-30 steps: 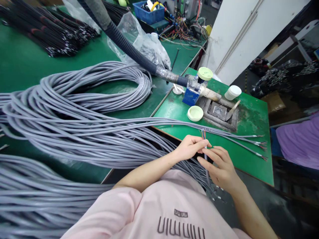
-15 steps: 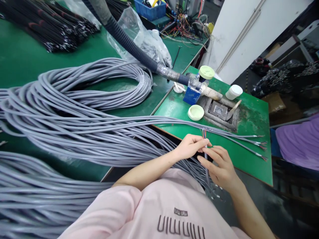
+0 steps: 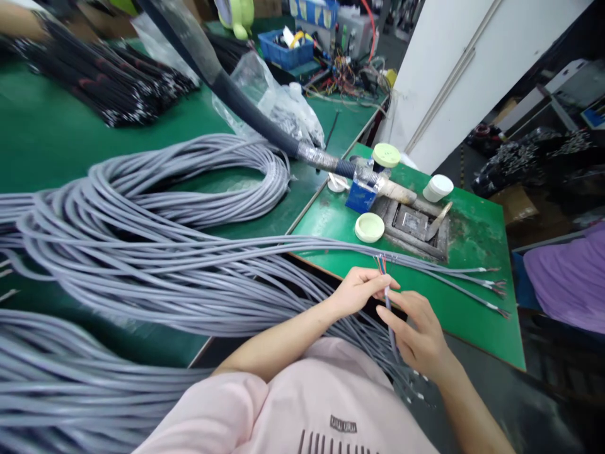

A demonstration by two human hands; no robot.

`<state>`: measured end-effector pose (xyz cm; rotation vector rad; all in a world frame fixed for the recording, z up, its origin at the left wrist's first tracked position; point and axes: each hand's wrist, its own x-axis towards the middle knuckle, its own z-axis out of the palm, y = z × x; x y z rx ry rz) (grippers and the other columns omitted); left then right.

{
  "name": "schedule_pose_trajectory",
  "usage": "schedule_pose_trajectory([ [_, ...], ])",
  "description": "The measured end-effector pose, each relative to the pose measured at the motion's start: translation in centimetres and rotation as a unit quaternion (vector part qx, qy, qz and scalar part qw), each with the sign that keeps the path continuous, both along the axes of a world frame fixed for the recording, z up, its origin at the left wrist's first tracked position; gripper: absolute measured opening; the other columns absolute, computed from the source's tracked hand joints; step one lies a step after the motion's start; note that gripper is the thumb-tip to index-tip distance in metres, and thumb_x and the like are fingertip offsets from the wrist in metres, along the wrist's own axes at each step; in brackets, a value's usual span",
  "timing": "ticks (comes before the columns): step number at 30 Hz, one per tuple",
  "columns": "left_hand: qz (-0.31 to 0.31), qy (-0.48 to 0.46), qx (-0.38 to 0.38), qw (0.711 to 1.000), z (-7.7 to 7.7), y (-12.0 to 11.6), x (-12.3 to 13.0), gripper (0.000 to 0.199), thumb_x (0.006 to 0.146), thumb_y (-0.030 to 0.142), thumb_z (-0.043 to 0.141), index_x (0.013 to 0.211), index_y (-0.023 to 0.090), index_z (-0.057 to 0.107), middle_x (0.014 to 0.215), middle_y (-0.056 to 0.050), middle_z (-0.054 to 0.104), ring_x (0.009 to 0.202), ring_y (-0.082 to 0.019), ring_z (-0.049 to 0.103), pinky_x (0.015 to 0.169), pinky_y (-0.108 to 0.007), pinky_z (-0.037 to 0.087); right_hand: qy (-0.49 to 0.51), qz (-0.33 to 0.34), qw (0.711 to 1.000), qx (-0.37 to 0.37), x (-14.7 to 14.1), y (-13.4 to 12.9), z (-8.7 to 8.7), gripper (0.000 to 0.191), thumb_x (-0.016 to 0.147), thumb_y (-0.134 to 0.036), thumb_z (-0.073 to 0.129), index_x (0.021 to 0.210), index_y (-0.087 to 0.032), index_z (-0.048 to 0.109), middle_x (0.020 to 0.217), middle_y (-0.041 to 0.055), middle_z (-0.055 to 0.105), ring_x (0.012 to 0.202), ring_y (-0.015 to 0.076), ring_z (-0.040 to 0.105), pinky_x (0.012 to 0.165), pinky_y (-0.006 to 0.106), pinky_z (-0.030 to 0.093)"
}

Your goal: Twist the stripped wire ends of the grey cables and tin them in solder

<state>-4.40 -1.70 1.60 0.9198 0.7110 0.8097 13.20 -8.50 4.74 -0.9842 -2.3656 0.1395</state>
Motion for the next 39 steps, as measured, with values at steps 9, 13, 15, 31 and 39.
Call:
schedule_pose_trajectory([
  [9, 0.054, 0.007, 0.111, 0.992, -0.6, 0.4, 1.6, 0.035, 0.079, 0.045, 0.071, 0.062, 0.014, 0.072, 0.082, -0.008, 0.069, 0.077, -0.015, 0.057, 0.075, -0.027, 0.045, 0.082, -0.201, 0.970, -0.107, -0.5, -0.7, -3.2, 0.012, 0.092, -0.031, 0.055, 0.087, -0.021, 0.059, 0.062, -0.0019, 0.058, 0.055, 0.0133, 0.055, 0.052, 0.024, 0.044],
  [13, -0.001, 0.014, 0.135, 0.991, -0.9, 0.1, 2.9, 0.030, 0.074, 0.045, 0.076, 0.080, 0.015, 0.078, 0.084, -0.009, 0.070, 0.077, -0.016, 0.059, 0.074, -0.028, 0.047, 0.123, -0.228, 0.952, -0.164, 0.6, -2.6, -4.3, 0.022, 0.094, -0.035, 0.048, 0.084, -0.023, 0.063, 0.069, 0.0000, 0.065, 0.062, 0.0143, 0.063, 0.059, 0.023, 0.049],
  [15, -0.050, 0.034, 0.148, 0.987, -1.1, 0.3, 3.3, 0.035, 0.072, 0.045, 0.077, 0.091, 0.015, 0.078, 0.086, -0.009, 0.070, 0.073, -0.015, 0.059, 0.070, -0.027, 0.047, 0.135, -0.288, 0.925, -0.206, 3.1, -4.8, -5.3, 0.024, 0.091, -0.042, 0.050, 0.090, -0.024, 0.066, 0.077, 0.0014, 0.071, 0.069, 0.0169, 0.068, 0.064, 0.023, 0.053],
  [31, -0.026, 0.439, 0.516, 0.736, -4.1, 3.4, 4.5, 0.025, 0.094, 0.031, 0.052, 0.108, 0.021, 0.070, 0.107, -0.007, 0.068, 0.100, -0.023, 0.055, 0.086, -0.037, 0.041, 0.008, -0.360, 0.777, -0.516, 8.5, -16.2, -10.0, 0.036, 0.089, -0.048, 0.045, 0.095, -0.022, 0.069, 0.084, 0.0063, 0.074, 0.077, 0.0244, 0.068, 0.070, 0.034, 0.047],
  [39, -0.029, 0.543, 0.546, 0.637, -4.0, 4.8, 7.4, 0.020, 0.091, 0.027, 0.055, 0.108, 0.022, 0.065, 0.105, -0.010, 0.061, 0.102, -0.027, 0.048, 0.082, -0.041, 0.035, 0.088, -0.231, 0.838, -0.486, 3.3, -8.6, -7.2, 0.031, 0.090, -0.037, 0.053, 0.110, -0.020, 0.068, 0.085, 0.0055, 0.075, 0.079, 0.0210, 0.068, 0.073, 0.032, 0.049],
])
